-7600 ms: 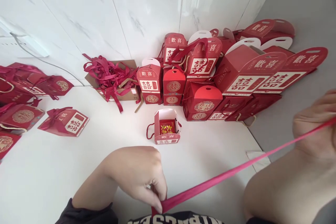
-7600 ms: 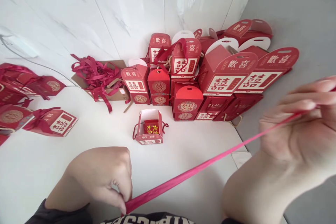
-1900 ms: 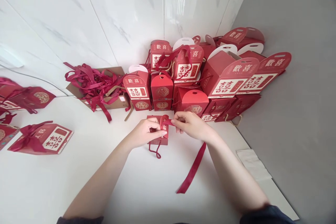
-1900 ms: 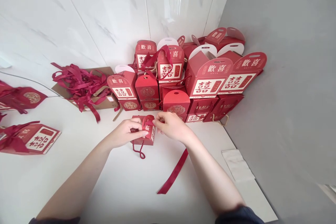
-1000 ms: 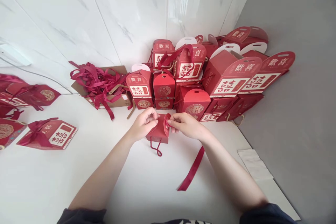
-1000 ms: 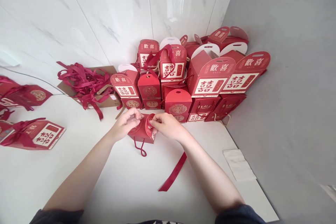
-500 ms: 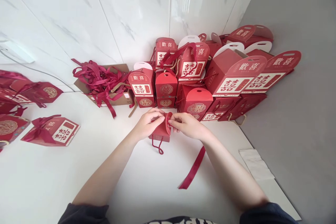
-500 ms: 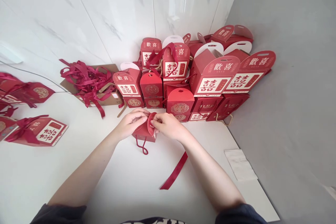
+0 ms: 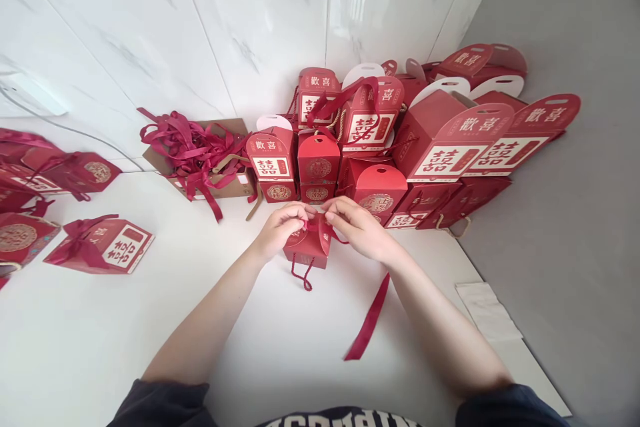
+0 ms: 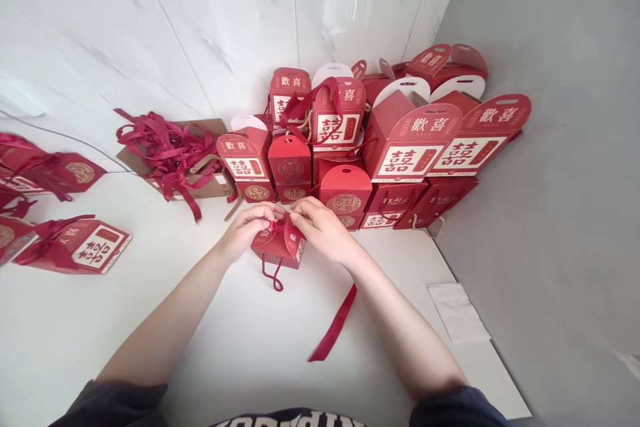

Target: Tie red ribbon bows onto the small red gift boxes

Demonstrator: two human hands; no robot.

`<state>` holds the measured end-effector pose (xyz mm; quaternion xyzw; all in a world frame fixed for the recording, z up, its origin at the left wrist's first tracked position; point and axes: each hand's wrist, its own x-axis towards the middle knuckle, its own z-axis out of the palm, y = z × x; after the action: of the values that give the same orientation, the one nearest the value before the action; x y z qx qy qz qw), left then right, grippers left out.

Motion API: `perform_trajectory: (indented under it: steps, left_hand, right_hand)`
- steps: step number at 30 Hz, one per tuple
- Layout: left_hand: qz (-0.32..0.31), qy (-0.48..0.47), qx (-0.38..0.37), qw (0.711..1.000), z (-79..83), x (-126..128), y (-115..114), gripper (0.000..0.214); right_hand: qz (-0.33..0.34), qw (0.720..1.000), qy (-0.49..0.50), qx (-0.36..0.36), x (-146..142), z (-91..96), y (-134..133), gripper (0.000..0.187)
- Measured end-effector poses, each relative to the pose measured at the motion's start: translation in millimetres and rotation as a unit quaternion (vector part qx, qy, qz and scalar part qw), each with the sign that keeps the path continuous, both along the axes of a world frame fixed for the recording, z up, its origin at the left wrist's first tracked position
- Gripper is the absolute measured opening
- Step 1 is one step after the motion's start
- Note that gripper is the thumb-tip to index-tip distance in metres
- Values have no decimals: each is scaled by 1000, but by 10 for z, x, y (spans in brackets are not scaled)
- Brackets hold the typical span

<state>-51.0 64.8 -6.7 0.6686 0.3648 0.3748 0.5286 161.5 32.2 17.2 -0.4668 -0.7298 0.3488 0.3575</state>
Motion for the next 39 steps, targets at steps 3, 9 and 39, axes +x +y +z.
perform_trajectory:
  steps: [3,9,39]
  left_hand:
    - [-4,-86,-25,996,-41,-20,42,7]
    - [-18,25,43,999,140,-93,15,13]
    - [1,262,17,965,494,-301,-138,28]
  right_hand:
    - [80,995,59,24,-11,-4,12,29]
    - [140,983,82,-87,18,-8,6,26]
    - [27,995,56,-78,-145,-73,-64,31]
